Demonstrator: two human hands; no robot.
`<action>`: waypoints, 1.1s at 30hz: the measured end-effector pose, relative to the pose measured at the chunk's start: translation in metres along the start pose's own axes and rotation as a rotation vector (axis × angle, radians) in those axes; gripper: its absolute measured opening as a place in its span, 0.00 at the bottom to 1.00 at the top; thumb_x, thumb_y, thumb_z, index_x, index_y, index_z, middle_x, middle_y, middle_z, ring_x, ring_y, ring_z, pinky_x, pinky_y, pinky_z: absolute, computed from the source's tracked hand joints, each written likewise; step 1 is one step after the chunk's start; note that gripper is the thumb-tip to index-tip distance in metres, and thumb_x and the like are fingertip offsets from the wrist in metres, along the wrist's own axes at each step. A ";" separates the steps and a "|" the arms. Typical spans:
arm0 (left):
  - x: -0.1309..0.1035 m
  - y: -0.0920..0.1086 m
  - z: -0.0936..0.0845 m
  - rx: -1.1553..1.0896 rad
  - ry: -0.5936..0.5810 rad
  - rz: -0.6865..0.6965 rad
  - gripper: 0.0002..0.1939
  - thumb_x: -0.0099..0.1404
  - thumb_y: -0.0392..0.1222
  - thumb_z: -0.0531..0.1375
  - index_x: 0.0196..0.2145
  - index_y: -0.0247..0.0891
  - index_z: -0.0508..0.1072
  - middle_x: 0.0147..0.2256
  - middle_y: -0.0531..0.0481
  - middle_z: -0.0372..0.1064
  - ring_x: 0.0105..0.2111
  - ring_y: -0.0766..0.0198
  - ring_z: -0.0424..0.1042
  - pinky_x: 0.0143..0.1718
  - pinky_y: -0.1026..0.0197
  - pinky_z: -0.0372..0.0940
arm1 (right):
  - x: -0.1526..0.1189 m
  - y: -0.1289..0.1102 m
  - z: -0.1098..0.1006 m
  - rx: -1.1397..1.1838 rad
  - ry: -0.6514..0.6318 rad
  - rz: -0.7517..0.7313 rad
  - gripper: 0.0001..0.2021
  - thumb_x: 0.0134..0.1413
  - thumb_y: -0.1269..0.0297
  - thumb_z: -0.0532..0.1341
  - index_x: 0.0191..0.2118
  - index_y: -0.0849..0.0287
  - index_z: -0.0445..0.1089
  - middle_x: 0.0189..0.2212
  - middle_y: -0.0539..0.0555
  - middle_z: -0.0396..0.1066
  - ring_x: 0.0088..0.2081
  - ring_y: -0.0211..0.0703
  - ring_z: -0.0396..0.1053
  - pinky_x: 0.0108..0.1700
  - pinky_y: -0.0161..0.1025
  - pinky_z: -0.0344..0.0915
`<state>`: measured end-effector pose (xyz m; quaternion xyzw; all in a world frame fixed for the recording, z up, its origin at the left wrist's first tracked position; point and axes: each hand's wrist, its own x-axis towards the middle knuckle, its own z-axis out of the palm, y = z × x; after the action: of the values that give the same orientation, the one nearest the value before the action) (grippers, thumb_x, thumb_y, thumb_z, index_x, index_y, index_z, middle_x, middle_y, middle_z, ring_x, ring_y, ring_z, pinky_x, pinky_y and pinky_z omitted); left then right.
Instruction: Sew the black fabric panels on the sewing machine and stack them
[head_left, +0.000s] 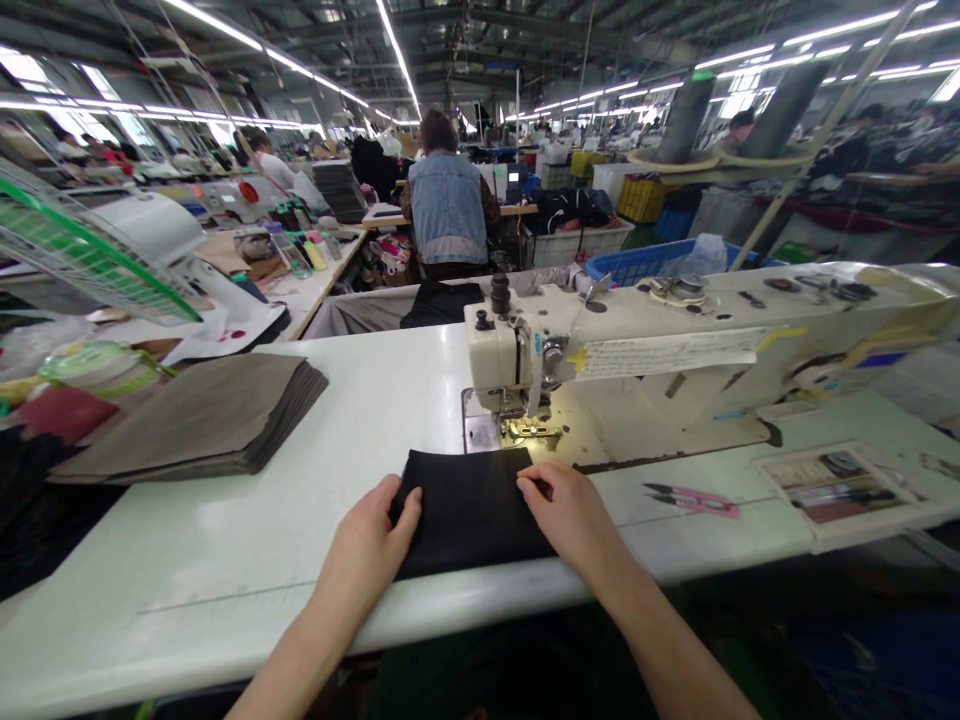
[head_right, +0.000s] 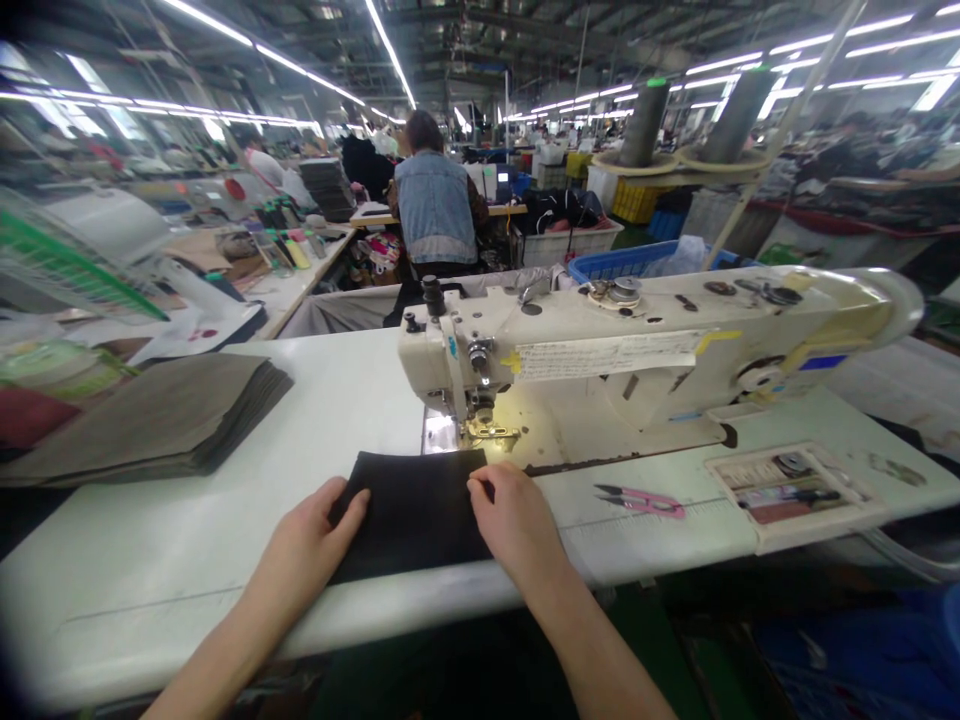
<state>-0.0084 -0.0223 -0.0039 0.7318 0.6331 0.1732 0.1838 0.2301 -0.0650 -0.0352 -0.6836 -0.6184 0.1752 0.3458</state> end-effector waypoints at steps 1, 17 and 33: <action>0.001 0.001 -0.001 -0.017 0.002 -0.017 0.16 0.66 0.56 0.51 0.26 0.43 0.62 0.22 0.53 0.64 0.24 0.58 0.66 0.28 0.59 0.57 | 0.000 0.000 -0.001 -0.061 0.007 -0.040 0.06 0.60 0.68 0.61 0.35 0.54 0.77 0.35 0.54 0.75 0.37 0.48 0.73 0.42 0.45 0.71; 0.013 -0.012 0.001 -0.113 -0.007 -0.113 0.11 0.65 0.37 0.57 0.25 0.41 0.62 0.21 0.57 0.63 0.24 0.64 0.64 0.28 0.63 0.53 | -0.006 0.022 0.004 -0.186 0.104 -0.436 0.08 0.66 0.67 0.57 0.39 0.58 0.75 0.43 0.58 0.76 0.45 0.52 0.74 0.48 0.51 0.71; 0.015 0.001 0.001 0.192 -0.035 -0.126 0.07 0.71 0.36 0.55 0.33 0.39 0.68 0.29 0.48 0.73 0.32 0.58 0.74 0.33 0.60 0.58 | -0.007 0.020 0.003 -0.204 0.117 -0.438 0.10 0.67 0.66 0.54 0.38 0.57 0.74 0.42 0.58 0.76 0.44 0.52 0.75 0.46 0.50 0.72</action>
<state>-0.0048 -0.0074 -0.0041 0.7077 0.6881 0.0871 0.1343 0.2412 -0.0704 -0.0527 -0.5737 -0.7452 -0.0070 0.3399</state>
